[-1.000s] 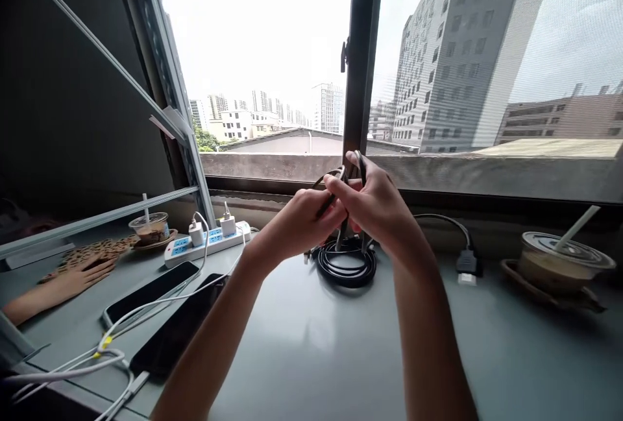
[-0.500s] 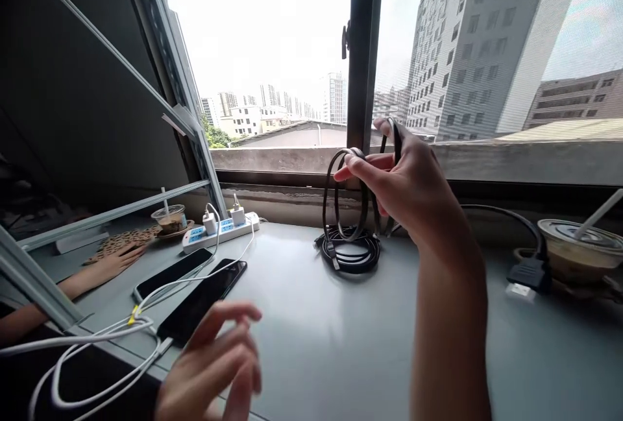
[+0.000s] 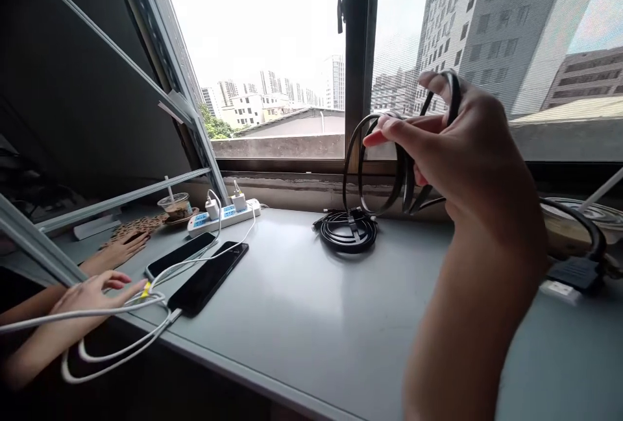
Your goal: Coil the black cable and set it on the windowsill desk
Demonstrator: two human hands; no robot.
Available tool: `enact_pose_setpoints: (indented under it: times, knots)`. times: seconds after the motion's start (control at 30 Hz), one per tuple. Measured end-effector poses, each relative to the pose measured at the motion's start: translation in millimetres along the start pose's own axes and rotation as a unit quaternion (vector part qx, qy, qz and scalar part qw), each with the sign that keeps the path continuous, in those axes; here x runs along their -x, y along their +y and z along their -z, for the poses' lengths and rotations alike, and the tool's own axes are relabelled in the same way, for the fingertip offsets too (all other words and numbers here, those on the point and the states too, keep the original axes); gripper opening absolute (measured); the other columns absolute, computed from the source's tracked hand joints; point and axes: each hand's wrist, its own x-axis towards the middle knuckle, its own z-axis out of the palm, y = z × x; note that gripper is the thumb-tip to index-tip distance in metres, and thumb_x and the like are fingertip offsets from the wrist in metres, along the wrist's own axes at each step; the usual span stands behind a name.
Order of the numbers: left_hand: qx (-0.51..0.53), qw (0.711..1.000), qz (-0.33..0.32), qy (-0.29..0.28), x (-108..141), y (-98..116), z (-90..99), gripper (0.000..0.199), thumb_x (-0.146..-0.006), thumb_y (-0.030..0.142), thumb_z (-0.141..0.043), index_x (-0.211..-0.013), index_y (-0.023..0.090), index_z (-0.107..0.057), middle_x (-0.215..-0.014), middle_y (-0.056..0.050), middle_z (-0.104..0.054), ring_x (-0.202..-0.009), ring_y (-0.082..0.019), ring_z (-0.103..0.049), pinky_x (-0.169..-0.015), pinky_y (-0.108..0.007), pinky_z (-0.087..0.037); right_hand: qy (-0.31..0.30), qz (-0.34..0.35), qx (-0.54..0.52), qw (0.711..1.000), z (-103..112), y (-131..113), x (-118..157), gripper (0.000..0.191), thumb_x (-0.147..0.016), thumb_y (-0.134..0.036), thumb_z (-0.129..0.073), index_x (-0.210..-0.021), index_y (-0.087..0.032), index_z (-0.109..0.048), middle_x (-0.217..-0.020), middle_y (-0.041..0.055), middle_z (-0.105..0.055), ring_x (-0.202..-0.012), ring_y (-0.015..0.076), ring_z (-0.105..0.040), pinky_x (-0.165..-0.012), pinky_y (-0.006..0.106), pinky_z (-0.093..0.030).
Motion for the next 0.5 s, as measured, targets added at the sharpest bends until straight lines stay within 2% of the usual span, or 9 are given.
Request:
enact_pose_setpoints:
  times: [0.1,0.17,0.23,0.33,0.5]
  knots:
    - [-0.003,0.997,0.000,-0.078,-23,2,-11.5,0.059,-0.076,0.058,-0.043,-0.110,0.011,-0.054,-0.124,-0.017,-0.051,-0.119,-0.034,-0.042,-0.099,-0.042,-0.031,0.013,0.013,0.003,1.000,5,2,0,0.064,-0.069,-0.038,-0.072,-0.128,-0.024,-0.052,-0.113,0.0078,-0.064,-0.039,-0.0044,-0.032,-0.028,0.013,-0.024]
    - [0.001,0.995,-0.010,-0.099,-36,5,-18.7,0.074,-0.076,0.060,-0.043,-0.126,0.006,-0.042,-0.137,-0.022,-0.038,-0.128,-0.037,-0.032,-0.103,-0.045,-0.025,0.015,0.015,0.004,1.000,9,3,-1,0.066,-0.068,-0.039,-0.072,-0.129,-0.025,-0.051,-0.115,0.0077,-0.063,-0.038,-0.0042,-0.032,-0.027,0.013,-0.023]
    - [0.009,0.992,-0.014,-0.123,-47,4,-24.6,0.084,-0.074,0.060,-0.046,-0.132,0.001,-0.035,-0.138,-0.025,-0.036,-0.127,-0.038,-0.034,-0.102,-0.044,-0.026,0.020,0.006,0.007,1.000,13,2,0,0.067,-0.068,-0.040,-0.072,-0.129,-0.025,-0.050,-0.108,0.0071,-0.066,-0.037,-0.0040,-0.031,-0.027,0.014,-0.023]
    - [0.024,0.987,-0.012,-0.161,-57,-1,-30.3,0.089,-0.071,0.062,-0.049,-0.132,-0.001,-0.034,-0.131,-0.027,-0.044,-0.119,-0.036,-0.045,-0.095,-0.039,-0.036,0.030,-0.005,-0.001,1.000,16,1,2,0.064,-0.069,-0.038,-0.072,-0.128,-0.026,-0.052,-0.105,0.0064,-0.066,-0.036,-0.0048,-0.029,-0.028,0.015,-0.020]
    - [0.029,0.987,-0.012,-0.156,-58,-6,-32.3,0.092,-0.067,0.065,-0.052,-0.133,0.003,-0.032,-0.128,-0.025,-0.047,-0.116,-0.035,-0.048,-0.093,-0.036,-0.038,0.022,0.020,-0.018,0.999,16,3,5,0.061,-0.067,-0.039,-0.073,-0.125,-0.026,-0.056,-0.116,0.0084,-0.061,-0.036,-0.0058,-0.029,-0.028,0.017,-0.017]
